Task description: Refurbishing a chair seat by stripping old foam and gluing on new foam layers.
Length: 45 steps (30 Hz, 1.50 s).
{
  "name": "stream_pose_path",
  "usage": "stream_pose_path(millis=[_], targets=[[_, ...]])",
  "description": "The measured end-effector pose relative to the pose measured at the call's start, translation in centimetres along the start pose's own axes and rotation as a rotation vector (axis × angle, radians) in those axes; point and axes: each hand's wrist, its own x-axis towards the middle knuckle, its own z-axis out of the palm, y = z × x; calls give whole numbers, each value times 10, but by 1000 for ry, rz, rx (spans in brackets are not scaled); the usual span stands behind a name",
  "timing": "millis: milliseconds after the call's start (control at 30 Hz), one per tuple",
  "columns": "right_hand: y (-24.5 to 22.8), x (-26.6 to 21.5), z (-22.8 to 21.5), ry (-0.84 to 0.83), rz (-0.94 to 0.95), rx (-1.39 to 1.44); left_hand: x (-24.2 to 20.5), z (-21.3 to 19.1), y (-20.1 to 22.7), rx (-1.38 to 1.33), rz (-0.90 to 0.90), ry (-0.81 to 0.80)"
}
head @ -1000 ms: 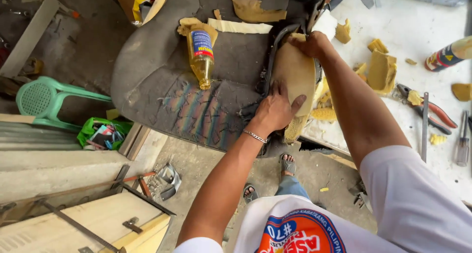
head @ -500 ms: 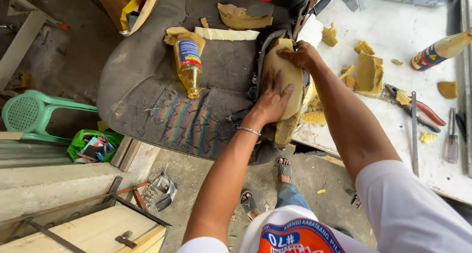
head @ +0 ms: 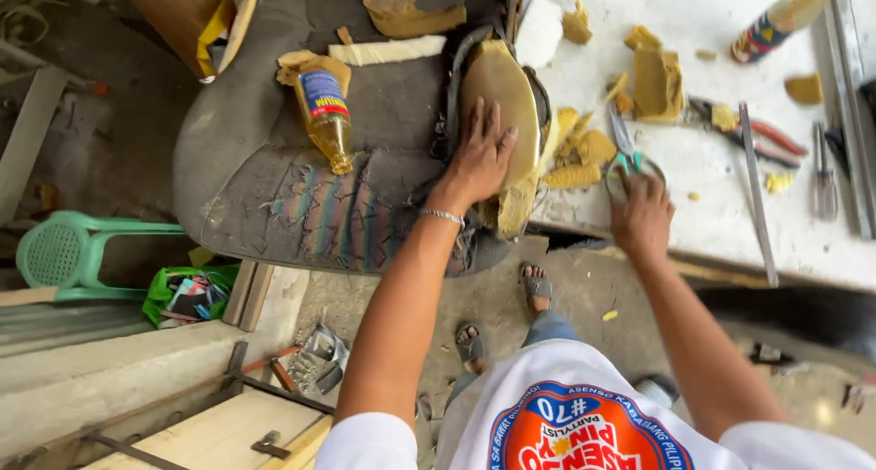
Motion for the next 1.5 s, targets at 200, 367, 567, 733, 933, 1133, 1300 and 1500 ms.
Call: stream_pose_path(millis=[200, 367, 567, 733, 933, 1133, 1300, 1500], targets=[[60, 69, 66, -261, 179, -166, -6, -18, 10, 89, -26, -42], [58, 36, 16, -314, 459, 270, 14, 22, -13, 48, -56, -9], [-60, -43, -75, -97, 649, 1067, 2, 4, 21, 59, -10, 65], [-158, -65, -104, -146, 686, 1379, 0, -14, 14, -1, 7, -59], [-165, -58, -104, -265, 521, 1335, -2, -14, 9, 32, 34, -109], [-163, -47, -113, -373, 415, 1199, 8, -6, -5, 50, -6, -114], [-68, 10, -52, -281, 381, 800, 11, -3, -4, 47, -27, -121], [-135, -21, -116, -330, 362, 1043, -8, -28, 24, -36, -72, -138]])
